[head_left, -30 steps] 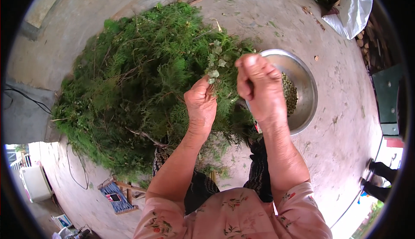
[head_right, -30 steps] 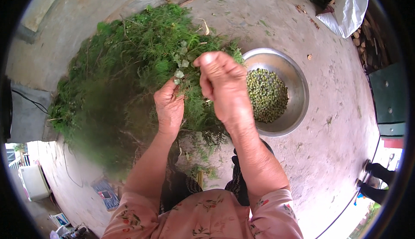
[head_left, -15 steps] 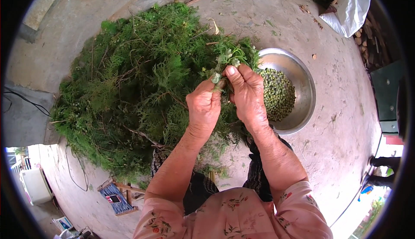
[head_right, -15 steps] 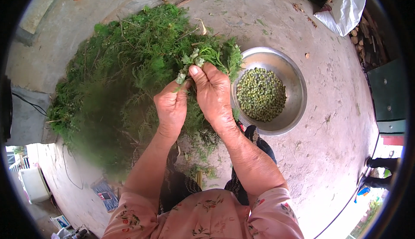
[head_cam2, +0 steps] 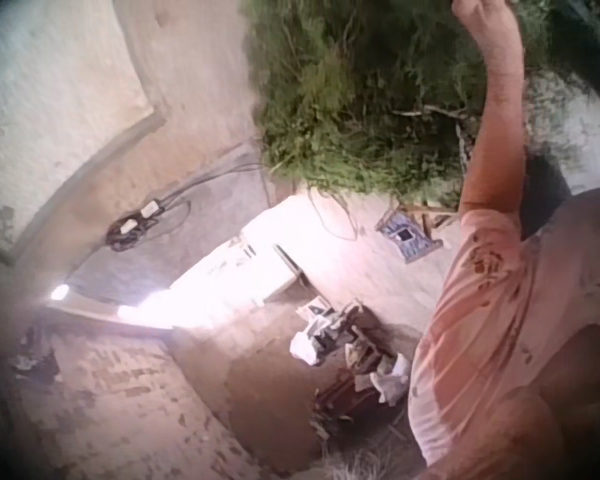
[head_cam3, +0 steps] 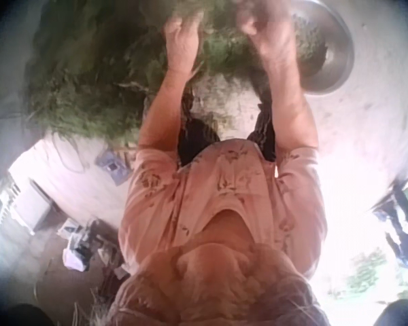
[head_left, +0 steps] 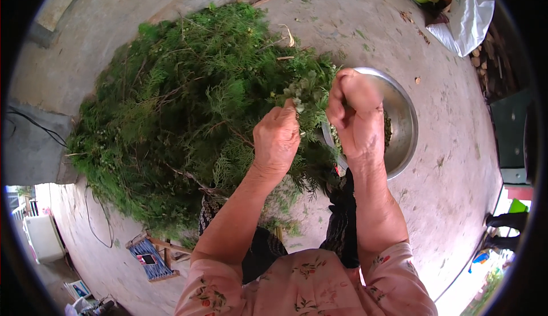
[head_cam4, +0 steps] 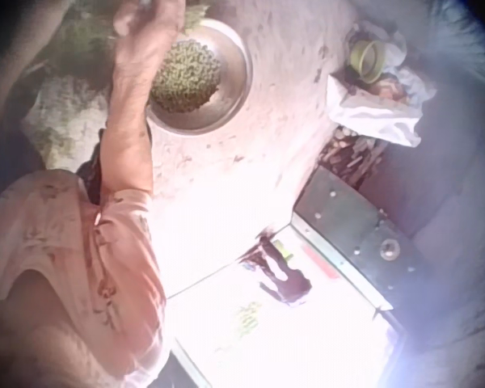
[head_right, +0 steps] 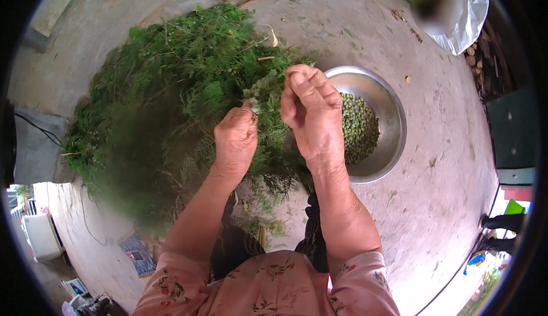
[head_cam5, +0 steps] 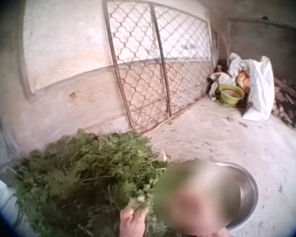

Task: The person plucks small seed pods or buds from green pine or cedar branches by hand and places them into a metal bowl.

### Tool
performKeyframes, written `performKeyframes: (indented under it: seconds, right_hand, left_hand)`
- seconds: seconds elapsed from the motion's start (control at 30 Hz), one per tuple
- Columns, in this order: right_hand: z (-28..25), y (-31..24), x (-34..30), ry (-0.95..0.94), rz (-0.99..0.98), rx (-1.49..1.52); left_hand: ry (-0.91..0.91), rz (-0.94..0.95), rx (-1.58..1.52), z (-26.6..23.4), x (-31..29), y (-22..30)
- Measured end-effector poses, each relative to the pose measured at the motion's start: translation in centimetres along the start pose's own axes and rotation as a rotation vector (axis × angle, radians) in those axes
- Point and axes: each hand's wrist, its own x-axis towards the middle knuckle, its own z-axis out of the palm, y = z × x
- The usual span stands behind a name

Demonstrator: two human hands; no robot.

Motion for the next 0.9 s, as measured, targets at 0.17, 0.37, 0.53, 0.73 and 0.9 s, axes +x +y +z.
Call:
performKeyframes:
  seconds: [0.17,0.37,0.53,0.73,0.9]
  right_hand:
    - [0.8,1.5,-1.1,-0.136,-0.414,-1.299]
    - [0.8,4.3,-0.2,-0.221,-0.601,-1.282]
    - [0.9,5.1,-0.4,-0.101,-0.469,-1.140]
    - [1.8,2.7,-0.8,-0.107,0.175,-0.232]
    - [-0.9,1.3,0.2,-0.179,0.190,0.114]
  left_hand:
    - [-0.058,0.124,0.165,0.4,0.1,0.0]
    - [0.015,0.080,0.091,-1.0,0.2,0.0]
    - [-0.040,0.017,0.010,-1.8,0.4,0.0]
    - [0.022,-0.168,-0.353,-1.8,0.5,-0.5]
    - [-0.053,-0.600,-0.693,-2.6,0.9,0.2]
